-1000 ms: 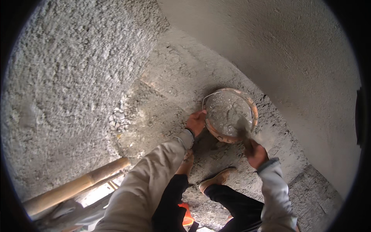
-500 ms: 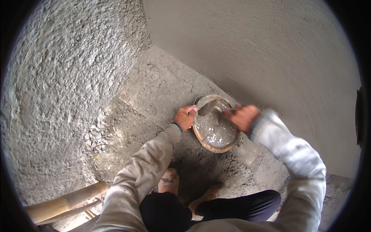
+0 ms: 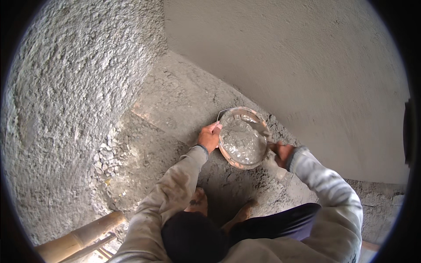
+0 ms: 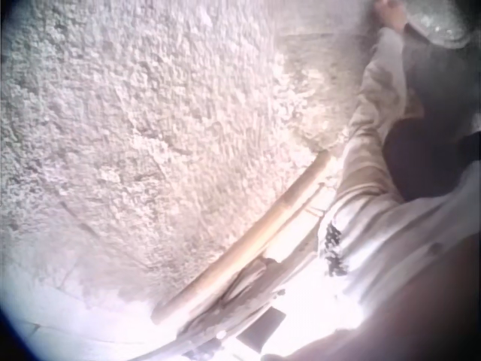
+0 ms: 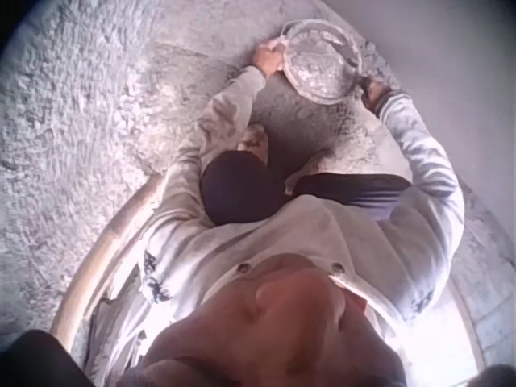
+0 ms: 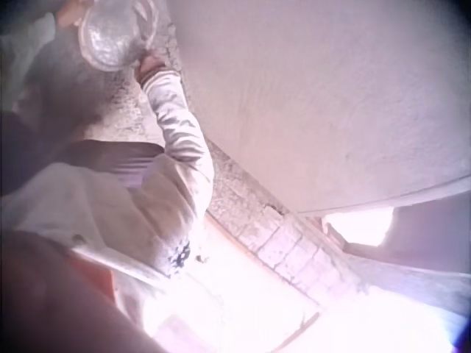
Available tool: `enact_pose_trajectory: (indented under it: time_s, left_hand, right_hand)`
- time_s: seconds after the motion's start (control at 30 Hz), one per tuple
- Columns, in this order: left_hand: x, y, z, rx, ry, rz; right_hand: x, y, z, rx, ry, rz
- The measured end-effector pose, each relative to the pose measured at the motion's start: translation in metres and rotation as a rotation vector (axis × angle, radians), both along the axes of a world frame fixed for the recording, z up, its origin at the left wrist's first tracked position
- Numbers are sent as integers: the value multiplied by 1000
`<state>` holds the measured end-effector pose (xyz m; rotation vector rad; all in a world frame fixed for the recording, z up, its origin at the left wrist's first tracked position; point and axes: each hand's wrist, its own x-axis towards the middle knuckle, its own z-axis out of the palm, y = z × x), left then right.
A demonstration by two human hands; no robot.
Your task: The person applies wet concrete to a wall using a trowel, taking the material from a small bucket and smoothing it over the surface around a wooden frame.
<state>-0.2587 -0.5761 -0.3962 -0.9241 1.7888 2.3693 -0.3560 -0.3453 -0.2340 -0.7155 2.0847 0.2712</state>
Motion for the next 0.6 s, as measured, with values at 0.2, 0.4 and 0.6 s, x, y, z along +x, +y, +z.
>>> enact_pose_trajectory:
  time_s: [0.2,0.4,0.6]
  left_hand:
    - [8,8,-3,96,-11,12]
    - [25,20,1,153,-60,7]
    - [46,29,-4,204,-62,121]
  right_hand:
    - [45,13,-91,-352,-337,-711]
    - [63,-16,-110,-473,-771,-1174]
    - [60,-3,-110,-787,-1822,-1902]
